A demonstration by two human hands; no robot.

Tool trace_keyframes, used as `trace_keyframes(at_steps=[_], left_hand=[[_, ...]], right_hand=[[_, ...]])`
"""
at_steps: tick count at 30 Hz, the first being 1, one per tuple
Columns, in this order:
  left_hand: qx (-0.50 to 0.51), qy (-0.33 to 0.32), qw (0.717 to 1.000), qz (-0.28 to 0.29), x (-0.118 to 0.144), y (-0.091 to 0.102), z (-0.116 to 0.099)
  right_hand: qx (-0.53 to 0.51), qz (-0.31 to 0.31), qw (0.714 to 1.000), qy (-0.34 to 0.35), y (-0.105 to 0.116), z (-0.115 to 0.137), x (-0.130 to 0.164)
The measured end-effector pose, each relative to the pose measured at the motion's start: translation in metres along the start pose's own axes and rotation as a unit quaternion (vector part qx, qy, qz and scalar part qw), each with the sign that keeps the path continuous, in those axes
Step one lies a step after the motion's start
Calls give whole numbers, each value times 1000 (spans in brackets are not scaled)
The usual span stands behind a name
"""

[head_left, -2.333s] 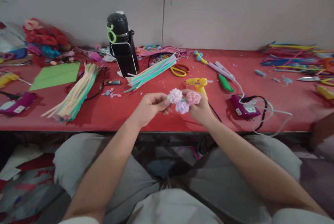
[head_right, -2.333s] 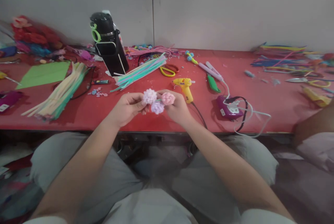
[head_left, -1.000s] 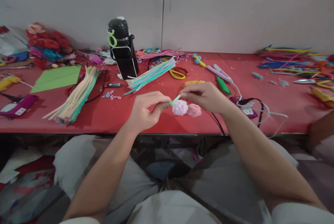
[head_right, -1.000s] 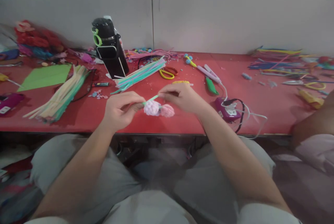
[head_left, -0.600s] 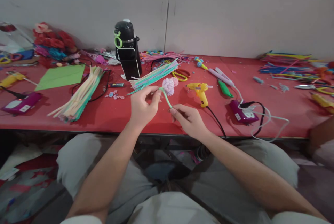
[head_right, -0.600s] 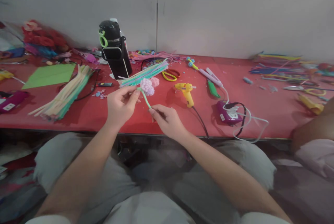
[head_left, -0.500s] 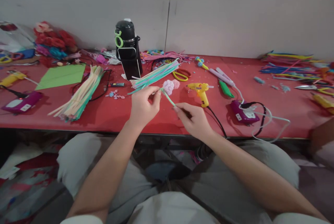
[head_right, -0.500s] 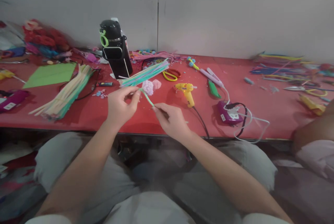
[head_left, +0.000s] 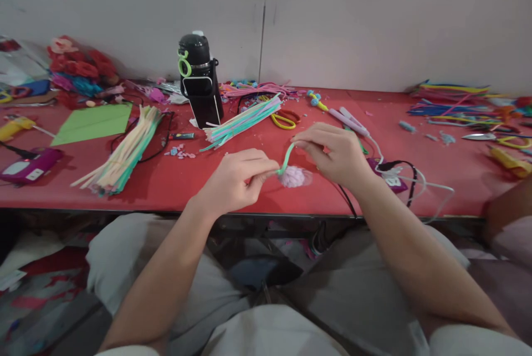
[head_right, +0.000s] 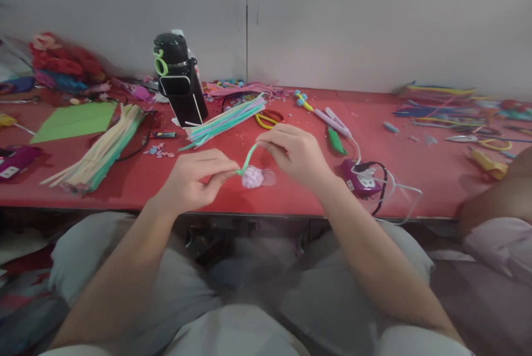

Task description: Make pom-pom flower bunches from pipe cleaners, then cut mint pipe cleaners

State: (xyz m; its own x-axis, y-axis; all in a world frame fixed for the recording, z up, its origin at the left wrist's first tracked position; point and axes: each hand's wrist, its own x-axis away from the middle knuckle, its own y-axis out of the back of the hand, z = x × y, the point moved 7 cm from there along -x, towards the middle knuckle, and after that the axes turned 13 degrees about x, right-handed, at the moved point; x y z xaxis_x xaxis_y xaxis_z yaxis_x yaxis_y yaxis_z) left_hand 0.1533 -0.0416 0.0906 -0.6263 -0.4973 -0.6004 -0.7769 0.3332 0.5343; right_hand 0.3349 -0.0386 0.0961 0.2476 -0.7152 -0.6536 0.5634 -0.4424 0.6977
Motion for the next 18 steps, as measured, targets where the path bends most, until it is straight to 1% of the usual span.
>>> trace_keyframes(at_steps=[2, 5, 7, 9, 10, 12, 14, 18], left_hand=[[59, 28, 997, -49, 0, 7, 0], [124, 79, 978, -148, 2, 16, 11], [149, 110, 958, -218, 5, 21, 23], [151, 134, 945, -259, 7, 23, 34], [143, 142, 943, -267, 8, 23, 39], [104, 144, 947, -268, 8, 23, 43], [49, 132, 956, -259, 7, 23, 43], [-36, 105, 968, -225, 6, 23, 42]], right_hand=[[-80, 51, 995, -14, -14, -8, 3], [-174, 106, 978, -32, -38, -8, 14], [-201, 132, 969, -62, -51, -3, 22], [-212, 169, 958, -92, -62, 6, 30], [-211, 183, 955, -102, -66, 11, 34], [-192, 189, 956, -113, -67, 19, 38], [-155, 170, 966, -115, -63, 23, 39], [-79, 107, 986, -96, -49, 21, 37]])
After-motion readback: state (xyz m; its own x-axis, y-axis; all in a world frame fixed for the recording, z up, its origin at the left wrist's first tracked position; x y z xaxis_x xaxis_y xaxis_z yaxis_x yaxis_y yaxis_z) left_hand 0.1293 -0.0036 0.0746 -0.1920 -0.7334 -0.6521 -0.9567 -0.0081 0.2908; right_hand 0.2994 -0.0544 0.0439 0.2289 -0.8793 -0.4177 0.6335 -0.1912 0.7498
